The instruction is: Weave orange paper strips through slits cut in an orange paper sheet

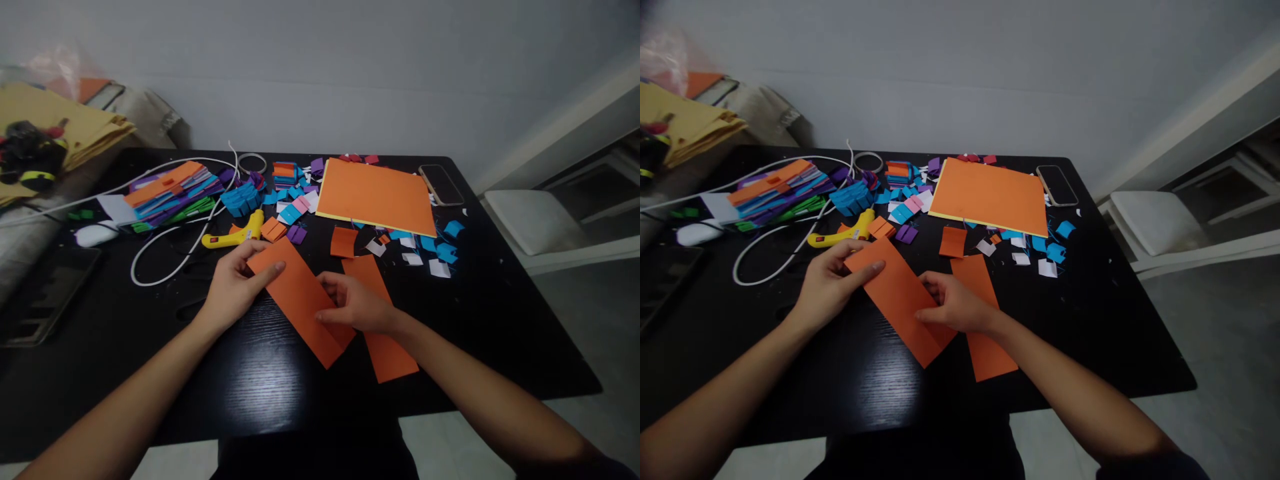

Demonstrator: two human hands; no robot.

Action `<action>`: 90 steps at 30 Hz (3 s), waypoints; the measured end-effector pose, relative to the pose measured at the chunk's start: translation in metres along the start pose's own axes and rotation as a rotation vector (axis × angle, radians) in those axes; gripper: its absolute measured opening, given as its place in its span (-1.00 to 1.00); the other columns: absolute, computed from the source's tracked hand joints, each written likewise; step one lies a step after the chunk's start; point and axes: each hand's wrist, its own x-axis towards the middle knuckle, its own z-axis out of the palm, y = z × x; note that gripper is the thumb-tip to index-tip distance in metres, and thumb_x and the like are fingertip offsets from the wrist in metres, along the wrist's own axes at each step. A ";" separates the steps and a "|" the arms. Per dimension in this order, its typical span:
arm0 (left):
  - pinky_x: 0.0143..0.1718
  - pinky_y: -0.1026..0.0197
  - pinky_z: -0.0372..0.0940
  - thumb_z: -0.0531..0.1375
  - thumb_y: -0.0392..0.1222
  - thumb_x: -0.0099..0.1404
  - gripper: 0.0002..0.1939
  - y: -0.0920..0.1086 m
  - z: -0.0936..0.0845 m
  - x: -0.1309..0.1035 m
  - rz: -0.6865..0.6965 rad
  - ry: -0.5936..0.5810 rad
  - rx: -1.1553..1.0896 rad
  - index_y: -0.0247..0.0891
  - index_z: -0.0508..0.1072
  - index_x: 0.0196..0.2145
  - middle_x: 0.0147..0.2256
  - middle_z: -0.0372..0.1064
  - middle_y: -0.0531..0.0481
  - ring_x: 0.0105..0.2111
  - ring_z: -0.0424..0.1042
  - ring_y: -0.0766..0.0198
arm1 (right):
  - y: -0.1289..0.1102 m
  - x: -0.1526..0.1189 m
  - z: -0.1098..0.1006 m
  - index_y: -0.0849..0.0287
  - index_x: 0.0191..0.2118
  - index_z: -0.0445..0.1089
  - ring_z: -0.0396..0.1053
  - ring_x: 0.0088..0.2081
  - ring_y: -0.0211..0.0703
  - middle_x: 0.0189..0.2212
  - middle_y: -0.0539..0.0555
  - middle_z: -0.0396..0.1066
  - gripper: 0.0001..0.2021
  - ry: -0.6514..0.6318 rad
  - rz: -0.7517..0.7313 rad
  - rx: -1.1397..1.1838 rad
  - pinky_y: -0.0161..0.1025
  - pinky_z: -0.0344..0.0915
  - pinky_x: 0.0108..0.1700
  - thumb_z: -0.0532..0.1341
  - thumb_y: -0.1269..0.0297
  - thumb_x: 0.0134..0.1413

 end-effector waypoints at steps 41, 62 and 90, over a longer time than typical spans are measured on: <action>-0.21 0.04 0.58 0.52 -0.16 0.06 -0.69 -0.006 -0.002 0.002 -0.151 0.033 -0.396 -0.28 0.65 -0.22 -0.30 0.66 -0.07 -0.35 0.65 0.06 | -0.001 0.000 0.003 0.17 -0.20 0.51 0.55 -0.16 -0.15 -0.21 0.04 0.58 -0.65 0.043 0.042 -0.010 -0.11 0.48 0.02 0.57 0.23 -0.08; -0.23 0.08 0.58 0.52 -0.16 0.05 -0.70 -0.008 -0.002 0.002 -0.181 0.041 -0.439 -0.33 0.68 -0.26 -0.31 0.67 -0.12 -0.36 0.65 0.05 | -0.001 0.001 0.002 0.19 -0.21 0.49 0.54 -0.17 -0.15 -0.23 0.05 0.57 -0.63 0.043 0.040 -0.022 -0.13 0.48 -0.01 0.57 0.20 -0.10; -0.31 0.18 0.53 0.51 -0.04 0.11 -0.60 -0.003 0.003 -0.004 -0.176 -0.187 -0.203 -0.29 0.58 -0.17 -0.29 0.64 -0.03 -0.35 0.61 0.14 | -0.011 -0.001 0.007 0.18 -0.29 0.48 0.42 -0.35 -0.24 -0.39 -0.02 0.47 -0.68 0.101 0.023 -0.122 -0.25 0.37 -0.26 0.44 0.02 0.11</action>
